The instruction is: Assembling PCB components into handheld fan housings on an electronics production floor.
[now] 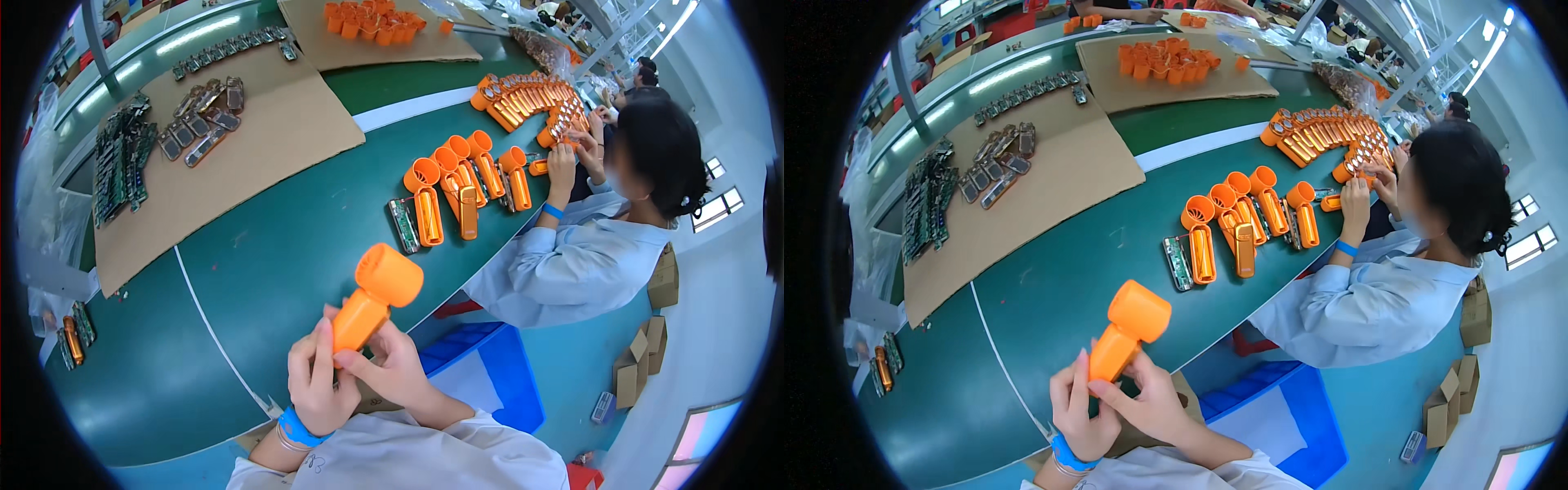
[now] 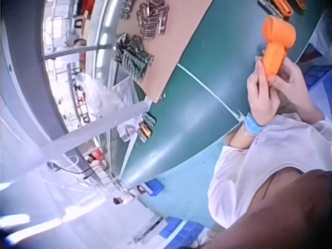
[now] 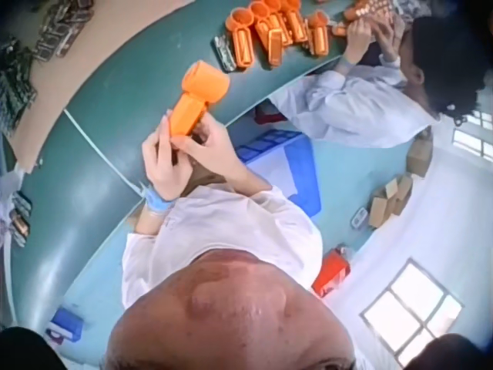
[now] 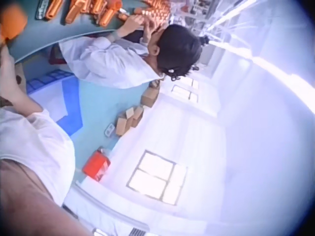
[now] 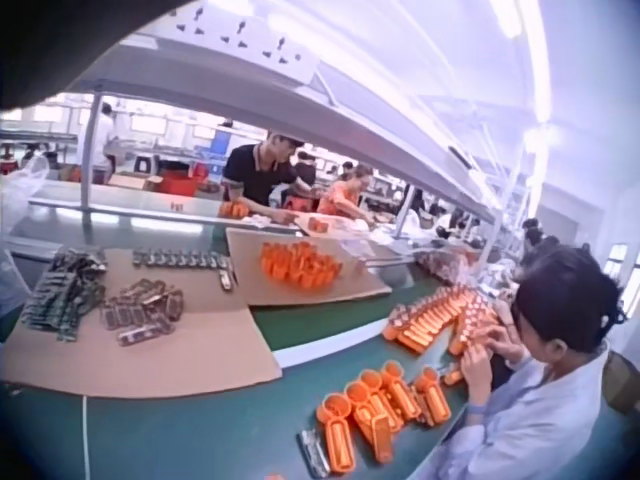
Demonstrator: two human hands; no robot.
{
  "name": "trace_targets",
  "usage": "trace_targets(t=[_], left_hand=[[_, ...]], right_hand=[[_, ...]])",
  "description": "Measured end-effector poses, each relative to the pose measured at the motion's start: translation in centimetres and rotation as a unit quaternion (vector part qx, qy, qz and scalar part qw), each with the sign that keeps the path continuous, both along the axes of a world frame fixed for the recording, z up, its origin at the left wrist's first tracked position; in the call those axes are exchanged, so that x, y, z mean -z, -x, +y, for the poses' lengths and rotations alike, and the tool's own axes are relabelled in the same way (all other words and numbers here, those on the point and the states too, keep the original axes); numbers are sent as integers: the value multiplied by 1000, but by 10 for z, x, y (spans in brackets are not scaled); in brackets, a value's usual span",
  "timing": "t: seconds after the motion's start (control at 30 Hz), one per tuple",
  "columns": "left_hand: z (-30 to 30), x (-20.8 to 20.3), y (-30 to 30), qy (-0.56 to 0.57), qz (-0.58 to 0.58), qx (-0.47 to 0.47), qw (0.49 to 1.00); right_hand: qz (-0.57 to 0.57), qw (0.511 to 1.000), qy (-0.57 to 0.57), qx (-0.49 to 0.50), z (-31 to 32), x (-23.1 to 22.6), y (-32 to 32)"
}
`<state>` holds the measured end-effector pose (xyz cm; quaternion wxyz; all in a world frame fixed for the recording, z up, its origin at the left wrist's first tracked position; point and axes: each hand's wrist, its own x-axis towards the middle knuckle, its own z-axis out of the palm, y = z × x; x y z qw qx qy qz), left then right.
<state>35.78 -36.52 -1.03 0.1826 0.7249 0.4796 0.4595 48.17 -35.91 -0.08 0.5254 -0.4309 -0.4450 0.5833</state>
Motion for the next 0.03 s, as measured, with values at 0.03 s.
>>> trace_targets(t=[0.03], left_hand=[[3, 6, 0, -13, 1, 8, 1000]], right_hand=[[39, 999, 28, -23, 0, 3, -2]])
